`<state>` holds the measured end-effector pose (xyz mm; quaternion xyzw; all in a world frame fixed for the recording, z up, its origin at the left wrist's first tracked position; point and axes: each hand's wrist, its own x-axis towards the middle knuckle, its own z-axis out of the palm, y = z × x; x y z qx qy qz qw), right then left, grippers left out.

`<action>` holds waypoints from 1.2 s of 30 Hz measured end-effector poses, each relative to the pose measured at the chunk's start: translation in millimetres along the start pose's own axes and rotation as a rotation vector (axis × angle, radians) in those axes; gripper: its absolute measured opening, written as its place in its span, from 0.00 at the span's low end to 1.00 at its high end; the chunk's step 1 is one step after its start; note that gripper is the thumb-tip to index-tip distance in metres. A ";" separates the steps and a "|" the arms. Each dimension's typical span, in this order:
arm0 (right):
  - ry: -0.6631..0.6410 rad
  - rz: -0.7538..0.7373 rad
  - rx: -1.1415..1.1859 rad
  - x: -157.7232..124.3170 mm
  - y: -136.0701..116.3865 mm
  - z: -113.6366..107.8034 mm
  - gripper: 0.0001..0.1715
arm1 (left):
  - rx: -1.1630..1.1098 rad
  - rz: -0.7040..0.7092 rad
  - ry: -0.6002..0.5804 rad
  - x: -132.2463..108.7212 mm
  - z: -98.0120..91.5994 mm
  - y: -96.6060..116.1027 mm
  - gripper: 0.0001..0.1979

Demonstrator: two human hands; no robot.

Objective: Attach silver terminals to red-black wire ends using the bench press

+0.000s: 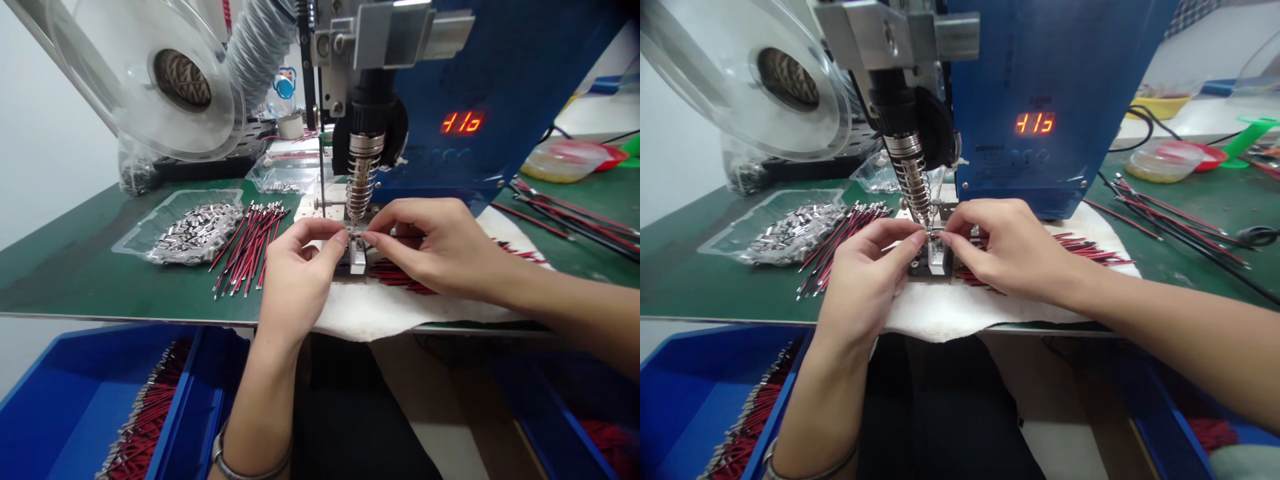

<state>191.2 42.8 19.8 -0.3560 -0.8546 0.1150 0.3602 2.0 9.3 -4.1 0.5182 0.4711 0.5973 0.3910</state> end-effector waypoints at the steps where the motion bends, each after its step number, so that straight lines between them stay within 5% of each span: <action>1: 0.000 -0.001 -0.002 -0.1 0.3 0.1 0.08 | 0.001 -0.001 -0.001 0.2 0.1 -0.1 0.03; 36: -0.010 0.017 -0.015 -0.4 0.4 -1.6 0.09 | 0.004 -0.005 0.006 -1.2 0.0 1.5 0.04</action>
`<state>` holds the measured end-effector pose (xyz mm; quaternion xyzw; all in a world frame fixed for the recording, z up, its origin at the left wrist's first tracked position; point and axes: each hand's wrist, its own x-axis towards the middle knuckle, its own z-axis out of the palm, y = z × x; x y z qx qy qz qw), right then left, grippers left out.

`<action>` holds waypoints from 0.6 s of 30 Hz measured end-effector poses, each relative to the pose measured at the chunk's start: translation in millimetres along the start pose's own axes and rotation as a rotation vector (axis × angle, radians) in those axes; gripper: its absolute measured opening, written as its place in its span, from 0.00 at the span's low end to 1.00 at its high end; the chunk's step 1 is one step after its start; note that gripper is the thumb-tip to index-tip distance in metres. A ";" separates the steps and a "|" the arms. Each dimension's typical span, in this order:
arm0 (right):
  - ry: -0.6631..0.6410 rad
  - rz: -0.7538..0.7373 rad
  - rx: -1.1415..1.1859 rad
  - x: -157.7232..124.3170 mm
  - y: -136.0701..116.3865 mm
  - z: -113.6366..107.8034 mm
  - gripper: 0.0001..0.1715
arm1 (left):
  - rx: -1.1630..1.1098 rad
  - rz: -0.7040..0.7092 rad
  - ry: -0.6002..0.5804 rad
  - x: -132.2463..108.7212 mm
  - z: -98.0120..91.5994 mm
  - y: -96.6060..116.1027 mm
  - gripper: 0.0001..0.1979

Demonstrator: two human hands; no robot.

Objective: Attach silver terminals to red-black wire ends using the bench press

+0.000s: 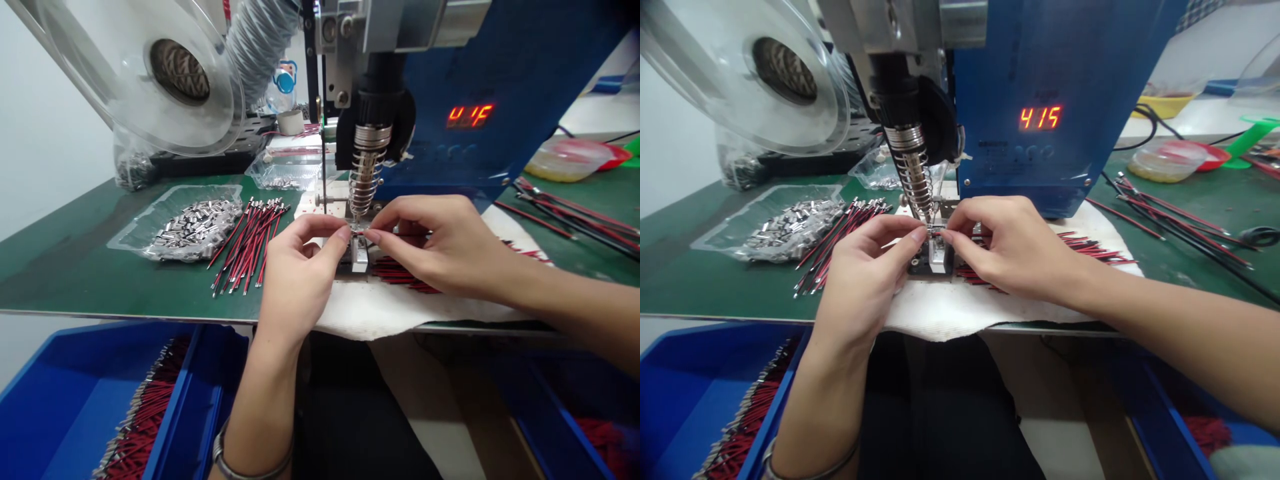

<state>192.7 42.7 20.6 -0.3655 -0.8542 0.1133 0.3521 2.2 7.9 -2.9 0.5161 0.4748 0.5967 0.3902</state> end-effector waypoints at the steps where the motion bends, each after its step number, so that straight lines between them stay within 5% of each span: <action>1: 0.000 0.003 -0.003 -0.2 0.0 -0.1 0.10 | -0.001 -0.001 0.004 -0.1 -0.1 0.1 0.04; 18: 0.006 -0.013 -0.006 0.2 1.8 1.3 0.09 | 0.005 -0.010 -0.003 -0.2 0.0 -1.3 0.04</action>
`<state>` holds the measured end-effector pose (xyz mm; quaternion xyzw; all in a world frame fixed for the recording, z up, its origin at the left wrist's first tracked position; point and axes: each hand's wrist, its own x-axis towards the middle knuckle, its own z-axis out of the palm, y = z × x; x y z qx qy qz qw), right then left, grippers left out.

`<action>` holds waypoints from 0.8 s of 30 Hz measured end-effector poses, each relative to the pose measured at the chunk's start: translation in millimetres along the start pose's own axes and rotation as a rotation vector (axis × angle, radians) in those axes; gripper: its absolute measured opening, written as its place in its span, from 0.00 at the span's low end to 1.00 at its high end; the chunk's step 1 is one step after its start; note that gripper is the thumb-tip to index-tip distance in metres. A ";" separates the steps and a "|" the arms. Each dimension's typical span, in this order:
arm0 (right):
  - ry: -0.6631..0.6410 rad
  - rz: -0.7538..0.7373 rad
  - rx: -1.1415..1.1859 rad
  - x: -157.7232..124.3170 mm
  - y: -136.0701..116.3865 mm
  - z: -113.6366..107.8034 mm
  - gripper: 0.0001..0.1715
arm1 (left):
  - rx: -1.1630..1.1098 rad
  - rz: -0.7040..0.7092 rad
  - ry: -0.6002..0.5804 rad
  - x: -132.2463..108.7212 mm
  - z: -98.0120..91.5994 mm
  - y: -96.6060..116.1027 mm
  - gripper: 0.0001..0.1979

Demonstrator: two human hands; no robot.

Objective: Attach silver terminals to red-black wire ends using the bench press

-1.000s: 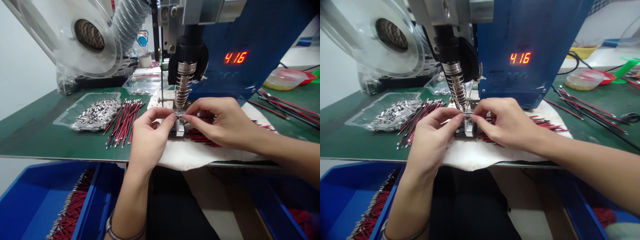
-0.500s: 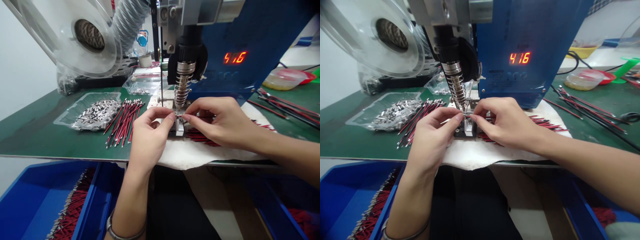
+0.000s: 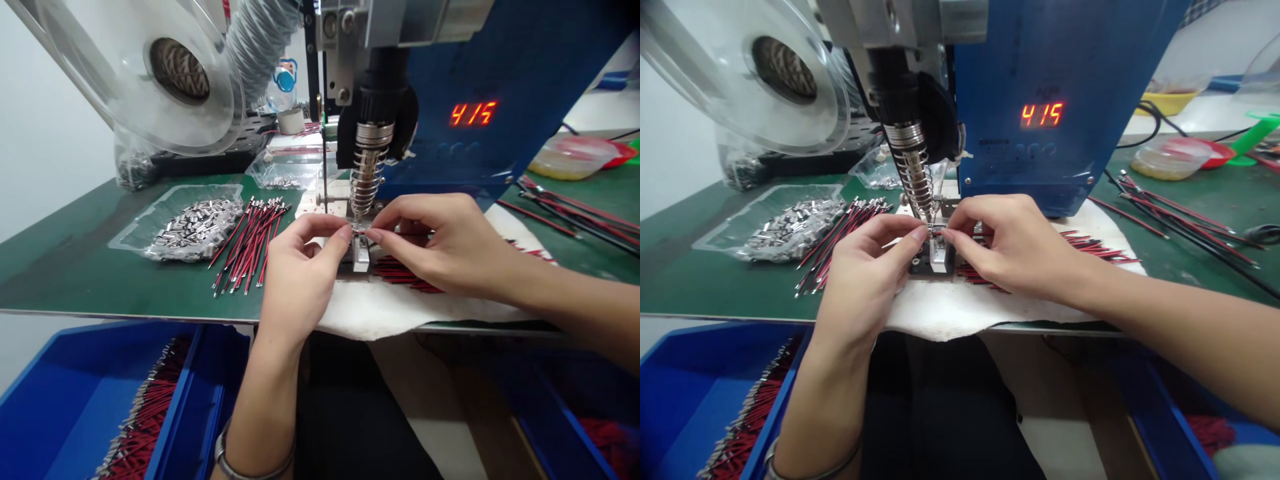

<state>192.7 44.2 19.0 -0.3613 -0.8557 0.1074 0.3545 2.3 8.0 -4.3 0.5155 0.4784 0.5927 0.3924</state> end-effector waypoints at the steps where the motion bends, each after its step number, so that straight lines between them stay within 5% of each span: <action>1: 0.000 0.003 0.000 0.1 -0.3 -0.1 0.09 | -0.006 0.003 0.002 -0.5 0.6 0.2 0.04; 4: -0.005 0.008 0.004 0.3 -1.3 -0.7 0.10 | -0.123 0.022 0.042 -4.7 2.1 4.1 0.04; 12: -0.011 0.022 0.006 1.0 -1.5 -0.5 0.11 | -0.991 -0.209 0.225 -21.6 -14.5 20.5 0.13; 24: 0.010 -0.017 0.009 0.7 -1.8 -1.3 0.08 | -1.128 -0.216 0.205 -58.2 -25.9 17.8 0.08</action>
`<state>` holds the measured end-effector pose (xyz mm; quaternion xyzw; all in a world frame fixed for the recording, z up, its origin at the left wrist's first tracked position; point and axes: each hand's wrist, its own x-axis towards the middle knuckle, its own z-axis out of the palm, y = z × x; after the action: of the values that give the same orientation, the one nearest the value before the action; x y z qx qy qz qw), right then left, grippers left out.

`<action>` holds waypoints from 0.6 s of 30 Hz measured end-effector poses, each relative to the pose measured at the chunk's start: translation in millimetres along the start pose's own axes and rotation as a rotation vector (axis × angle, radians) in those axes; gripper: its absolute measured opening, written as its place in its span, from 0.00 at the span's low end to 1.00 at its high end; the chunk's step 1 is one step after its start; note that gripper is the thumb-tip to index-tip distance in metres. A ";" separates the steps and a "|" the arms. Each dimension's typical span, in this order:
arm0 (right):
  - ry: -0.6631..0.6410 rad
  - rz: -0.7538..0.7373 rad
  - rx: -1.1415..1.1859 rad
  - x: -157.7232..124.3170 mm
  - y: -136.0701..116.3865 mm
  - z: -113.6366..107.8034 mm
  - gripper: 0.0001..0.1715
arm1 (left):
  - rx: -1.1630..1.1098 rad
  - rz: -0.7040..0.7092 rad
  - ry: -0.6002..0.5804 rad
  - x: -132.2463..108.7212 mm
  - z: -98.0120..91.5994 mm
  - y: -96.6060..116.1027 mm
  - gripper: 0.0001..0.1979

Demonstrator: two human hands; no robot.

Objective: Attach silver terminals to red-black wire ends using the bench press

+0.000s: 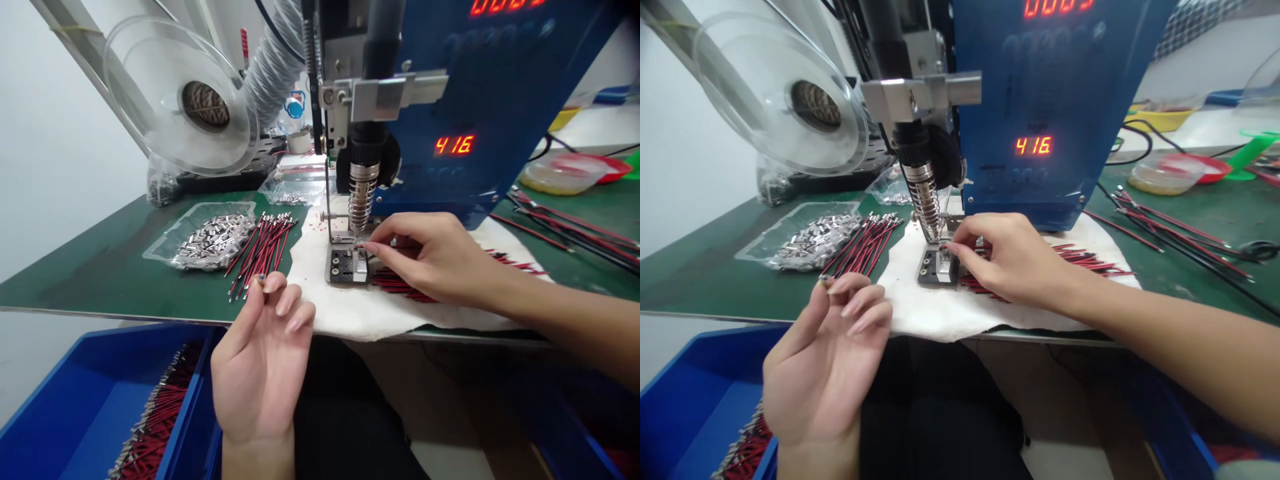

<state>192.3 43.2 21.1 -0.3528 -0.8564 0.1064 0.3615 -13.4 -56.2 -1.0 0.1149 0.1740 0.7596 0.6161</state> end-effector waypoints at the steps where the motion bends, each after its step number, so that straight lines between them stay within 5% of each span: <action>1: -0.001 -0.001 0.003 0.2 -0.2 -0.1 0.09 | -0.001 -0.022 0.001 -2.6 -2.0 0.9 0.08; 6: 0.007 -0.006 0.005 0.6 0.5 -0.6 0.09 | 0.171 -0.042 0.061 -19.0 -10.0 4.2 0.06; 10: 0.013 -0.013 -0.004 0.7 0.9 -1.2 0.08 | 0.536 0.138 0.005 -20.4 -2.8 2.0 0.03; 14: 0.009 -0.019 0.004 0.8 0.7 -1.2 0.08 | 0.838 0.265 -0.100 9.7 14.8 -6.8 0.04; 18: -0.007 -0.014 -0.008 0.9 1.3 -1.4 0.08 | 0.866 0.292 -0.186 45.6 24.2 -15.2 0.04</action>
<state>193.5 44.7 22.1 -0.3478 -0.8606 0.1020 0.3577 -0.1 -6.0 13.1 0.4525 0.4012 0.6822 0.4109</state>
